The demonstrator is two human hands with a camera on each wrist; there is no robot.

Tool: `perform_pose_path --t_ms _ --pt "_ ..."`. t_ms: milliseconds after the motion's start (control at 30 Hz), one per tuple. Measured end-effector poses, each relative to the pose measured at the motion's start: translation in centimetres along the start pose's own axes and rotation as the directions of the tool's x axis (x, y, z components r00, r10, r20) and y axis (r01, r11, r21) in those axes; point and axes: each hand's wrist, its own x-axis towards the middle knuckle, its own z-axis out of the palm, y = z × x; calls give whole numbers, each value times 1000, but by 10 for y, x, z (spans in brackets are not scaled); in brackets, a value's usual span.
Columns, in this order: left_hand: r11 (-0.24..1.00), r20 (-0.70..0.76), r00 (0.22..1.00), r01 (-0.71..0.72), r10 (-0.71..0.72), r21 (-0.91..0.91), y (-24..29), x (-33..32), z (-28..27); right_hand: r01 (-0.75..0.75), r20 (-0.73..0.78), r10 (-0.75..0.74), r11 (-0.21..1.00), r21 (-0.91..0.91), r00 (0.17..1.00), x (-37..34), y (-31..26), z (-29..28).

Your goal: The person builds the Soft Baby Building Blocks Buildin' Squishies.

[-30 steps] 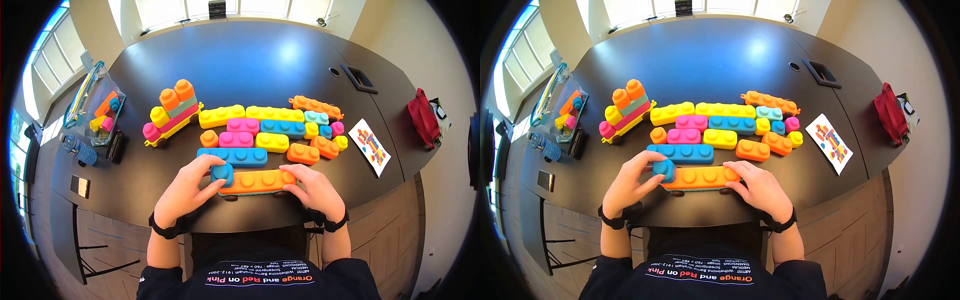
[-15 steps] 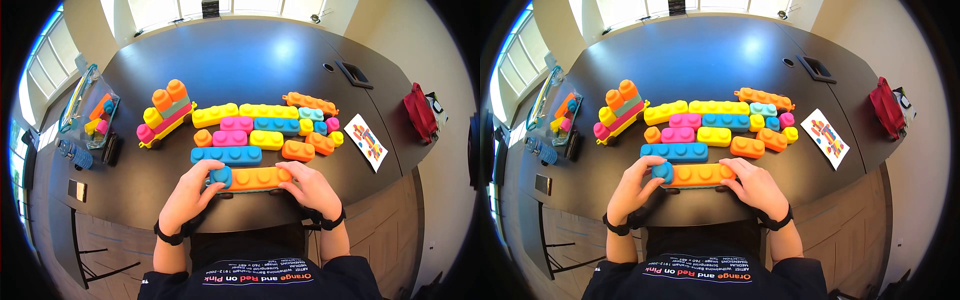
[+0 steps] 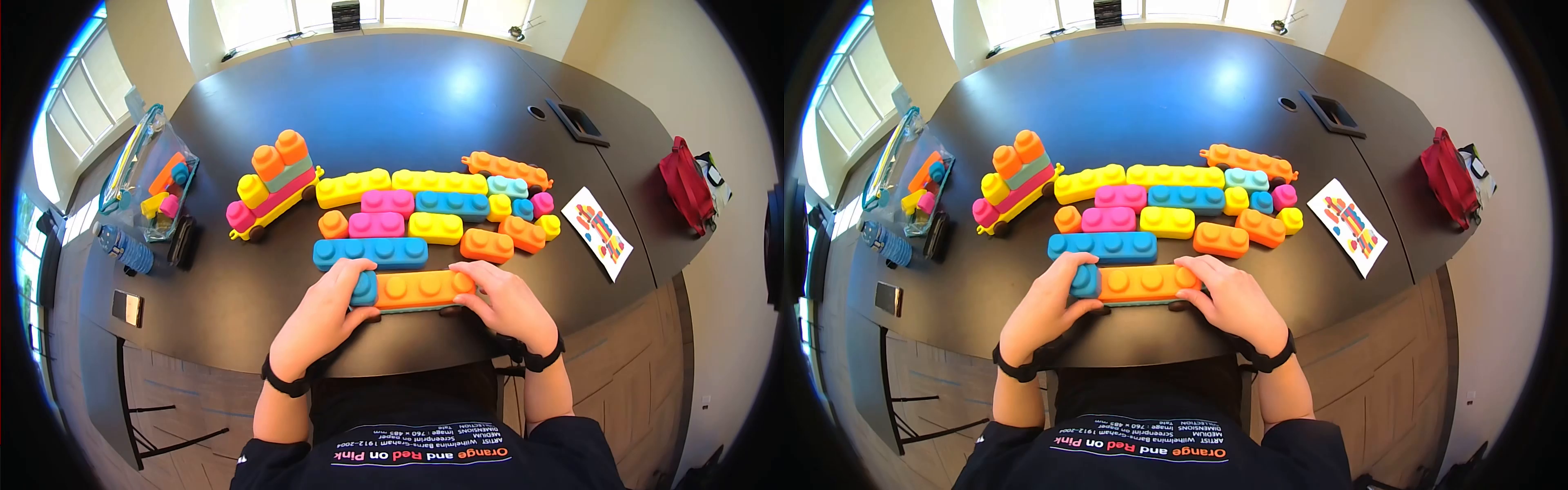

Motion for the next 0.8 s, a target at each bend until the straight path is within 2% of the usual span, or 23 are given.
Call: perform_pose_path --t_ms 400,533,800 --pt "999 -76 996 49 -47 22 1 -3 9 -12 22 11 999 49 1000 3 3 -2" --pt "998 -78 996 37 -34 45 2 -3 9 -13 24 12 999 51 1000 2 3 -2" --pt "988 -70 992 108 -100 113 5 -4 9 -35 38 33 998 45 999 2 2 -3"
